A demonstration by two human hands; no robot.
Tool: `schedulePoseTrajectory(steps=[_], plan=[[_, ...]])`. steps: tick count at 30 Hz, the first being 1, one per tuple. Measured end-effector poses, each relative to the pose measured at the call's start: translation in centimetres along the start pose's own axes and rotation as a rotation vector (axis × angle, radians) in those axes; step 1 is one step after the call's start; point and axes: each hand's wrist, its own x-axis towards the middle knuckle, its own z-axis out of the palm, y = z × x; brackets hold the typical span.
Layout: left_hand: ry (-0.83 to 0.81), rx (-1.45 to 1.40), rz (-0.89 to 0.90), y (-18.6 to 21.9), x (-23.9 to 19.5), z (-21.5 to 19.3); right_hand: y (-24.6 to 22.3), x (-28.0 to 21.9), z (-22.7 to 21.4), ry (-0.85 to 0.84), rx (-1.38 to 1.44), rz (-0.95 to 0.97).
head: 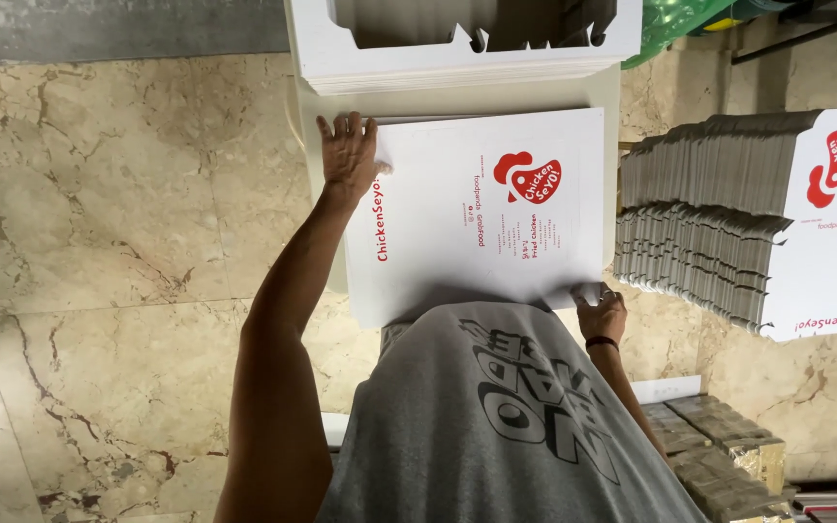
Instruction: The person is manually removing pre-cut cardboard shapes from their surrounding sheets and stacking the finished frames.
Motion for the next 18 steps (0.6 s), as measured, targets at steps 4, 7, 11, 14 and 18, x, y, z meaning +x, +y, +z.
schedulePoseTrajectory(steps=[4,7,11,14,18], plan=[[-0.314,-0.091,-0.036,-0.1,2.0,-2.4,-0.6,-0.3,-0.4,-0.015,0.005,0.018],[-0.508,-0.219,-0.055,0.3,4.7,-2.5,0.5,0.8,0.8,-0.019,0.006,0.033],[-0.589,-0.495,0.05,5.3,9.0,-3.1,2.5,1.8,1.9,-0.039,-0.016,-0.01],[-0.568,-0.608,0.127,13.1,13.1,-0.9,1.6,1.0,1.1,-0.054,0.005,0.019],[-0.519,-0.716,0.159,22.1,16.9,4.3,1.0,1.0,0.6,-0.07,0.022,0.08]])
